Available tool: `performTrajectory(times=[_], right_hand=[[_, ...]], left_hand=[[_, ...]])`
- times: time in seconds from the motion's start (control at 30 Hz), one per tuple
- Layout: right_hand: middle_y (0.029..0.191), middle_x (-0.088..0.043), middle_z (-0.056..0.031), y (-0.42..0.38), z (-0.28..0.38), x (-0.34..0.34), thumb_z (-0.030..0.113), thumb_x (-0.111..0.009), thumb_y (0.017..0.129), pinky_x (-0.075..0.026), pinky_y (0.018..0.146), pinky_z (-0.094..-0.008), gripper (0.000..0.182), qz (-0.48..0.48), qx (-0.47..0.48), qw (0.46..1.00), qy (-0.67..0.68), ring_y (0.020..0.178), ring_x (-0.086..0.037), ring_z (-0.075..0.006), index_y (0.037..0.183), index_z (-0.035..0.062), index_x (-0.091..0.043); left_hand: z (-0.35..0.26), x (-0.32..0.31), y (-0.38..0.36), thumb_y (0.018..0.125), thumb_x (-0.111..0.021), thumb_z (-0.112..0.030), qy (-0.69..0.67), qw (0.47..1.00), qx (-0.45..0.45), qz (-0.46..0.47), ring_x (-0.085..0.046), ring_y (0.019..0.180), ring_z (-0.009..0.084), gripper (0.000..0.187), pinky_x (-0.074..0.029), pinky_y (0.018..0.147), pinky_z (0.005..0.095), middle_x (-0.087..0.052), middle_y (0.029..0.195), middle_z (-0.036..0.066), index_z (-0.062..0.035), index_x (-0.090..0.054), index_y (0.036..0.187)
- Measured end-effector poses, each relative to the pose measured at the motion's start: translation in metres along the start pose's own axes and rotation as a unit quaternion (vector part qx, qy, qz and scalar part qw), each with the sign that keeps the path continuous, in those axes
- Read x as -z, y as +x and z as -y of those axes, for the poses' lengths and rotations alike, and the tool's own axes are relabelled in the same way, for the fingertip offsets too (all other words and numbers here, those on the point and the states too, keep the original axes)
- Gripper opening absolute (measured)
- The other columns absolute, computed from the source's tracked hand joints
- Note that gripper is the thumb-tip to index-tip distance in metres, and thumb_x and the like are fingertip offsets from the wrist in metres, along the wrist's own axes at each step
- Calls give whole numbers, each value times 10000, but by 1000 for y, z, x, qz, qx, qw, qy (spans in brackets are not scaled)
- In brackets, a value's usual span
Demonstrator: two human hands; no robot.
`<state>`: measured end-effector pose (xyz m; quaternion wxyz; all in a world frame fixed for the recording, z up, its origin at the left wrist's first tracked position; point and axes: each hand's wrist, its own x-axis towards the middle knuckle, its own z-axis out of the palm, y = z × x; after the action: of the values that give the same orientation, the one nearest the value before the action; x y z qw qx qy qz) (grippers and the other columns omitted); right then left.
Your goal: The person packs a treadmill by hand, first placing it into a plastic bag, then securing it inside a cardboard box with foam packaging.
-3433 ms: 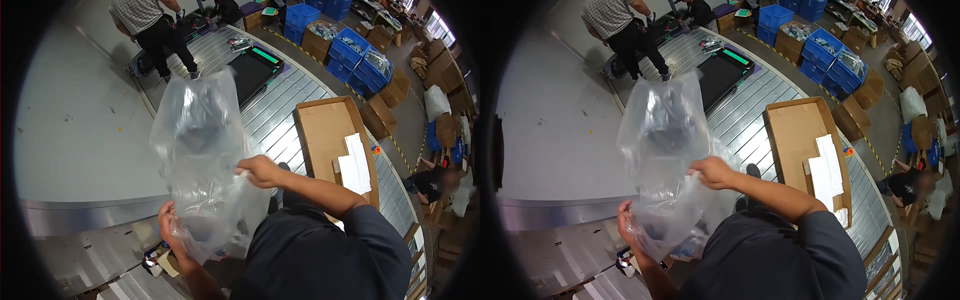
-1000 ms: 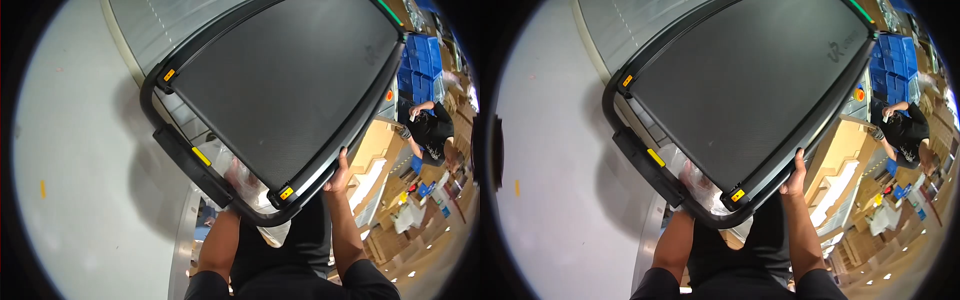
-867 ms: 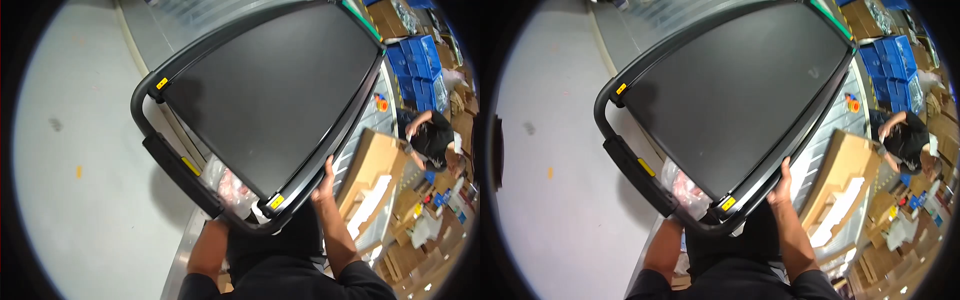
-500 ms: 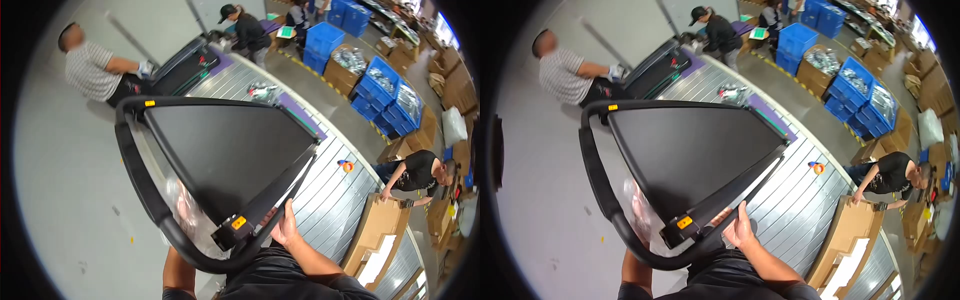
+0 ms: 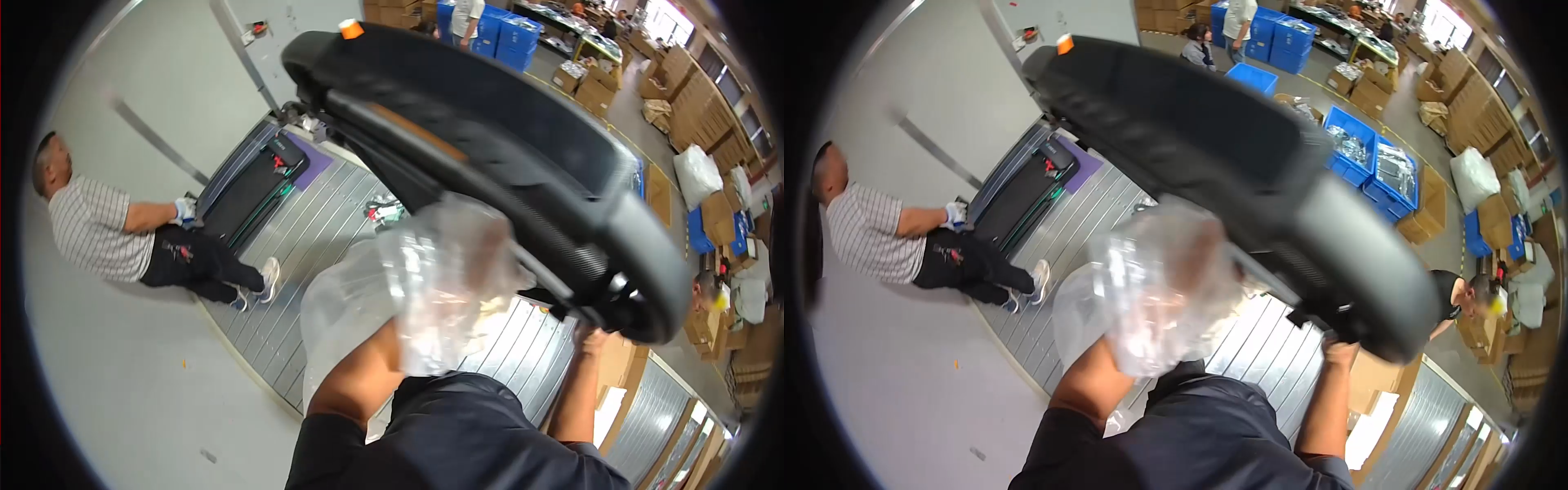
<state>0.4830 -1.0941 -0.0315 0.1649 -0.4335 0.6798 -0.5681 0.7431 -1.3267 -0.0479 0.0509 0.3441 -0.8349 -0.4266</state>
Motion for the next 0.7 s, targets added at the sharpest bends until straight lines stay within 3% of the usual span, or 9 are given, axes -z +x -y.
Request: performTrajectory(times=[0.23, 0.27, 0.3, 0.33, 0.37, 0.4, 0.47, 0.57, 0.7], right_hand=[[730, -481, 58, 35, -63, 88, 483, -589, 844, -378, 533, -220, 392, -238, -100, 960, 110, 642, -448, -71, 873, 96, -530], [789, -501, 47, 44, -63, 89, 473, -579, 853, -394, 581, -235, 391, -258, -97, 954, 120, 693, -468, -80, 930, 93, -526], [849, -522, 35, 58, -54, 82, 462, -568, 862, -411, 630, -251, 395, -284, -84, 945, 137, 744, -487, -89, 986, 90, -521], [908, -542, 23, 68, -44, 76, 451, -558, 871, -427, 678, -266, 405, -302, -59, 938, 159, 795, -506, -98, 1043, 87, -517], [968, -563, 12, 81, -33, 67, 441, -548, 880, -444, 727, -282, 420, -309, -32, 934, 178, 846, -526, -107, 1099, 84, -512], [1031, -566, 2, 95, -26, 61, 436, -548, 881, -451, 802, -311, 448, -314, -18, 924, 217, 916, -540, -128, 1161, 91, -491], [1068, -567, -4, 107, -42, 80, 480, -593, 839, -445, 851, -340, 548, -238, 3, 941, 242, 958, -545, -151, 1215, 104, -462], [1067, -573, -7, 132, -59, 86, 534, -656, 757, -447, 861, -351, 680, -166, 38, 954, 248, 960, -552, -160, 1246, 114, -438], [1006, -577, -34, 159, -24, 68, 603, -713, 629, -462, 807, -333, 832, -151, 46, 963, 218, 902, -564, -166, 1212, 77, -437]], left_hand=[[60, 8, 62, 822, -565, -195, 95, 974, 40, 200, -534, 1058, 343, 494, -465, 837, 464, -535, 1178, 180, -53, -412, 1270], [75, 11, 39, 820, -570, -193, 116, 973, 44, 197, -539, 1053, 344, 493, -470, 831, 466, -540, 1173, 181, -52, -417, 1267], [94, 9, -4, 777, -554, -101, 128, 989, -42, 57, -558, 1008, 357, 509, -471, 793, 488, -558, 1128, 199, -47, -415, 1264], [89, 20, -29, 759, -526, -46, 230, 955, 77, 173, -570, 990, 356, 531, -467, 807, 481, -557, 1128, 206, -44, -407, 1276], [136, -4, -62, 780, -494, -42, 234, 960, 69, 138, -582, 988, 362, 433, -472, 814, 477, -580, 1075, 214, -48, -469, 1212], [164, -12, -84, 781, -487, -47, 230, 942, 142, 198, -584, 994, 345, 344, -474, 822, 457, -589, 1053, 202, -18, -509, 1123], [209, -24, -133, 789, -484, -70, 248, 925, 136, 252, -589, 990, 326, 245, -480, 816, 440, -596, 1023, 194, -17, -560, 1015], [161, 20, -131, 764, -495, -76, 296, 915, 170, 215, -594, 924, 303, 156, -488, 793, 409, -603, 1003, 158, -36, -634, 821], [117, 84, -63, 689, -537, -38, 338, 937, -22, -84, -568, 912, 304, 116, -469, 791, 412, -598, 1071, 173, -14, -631, 754]])
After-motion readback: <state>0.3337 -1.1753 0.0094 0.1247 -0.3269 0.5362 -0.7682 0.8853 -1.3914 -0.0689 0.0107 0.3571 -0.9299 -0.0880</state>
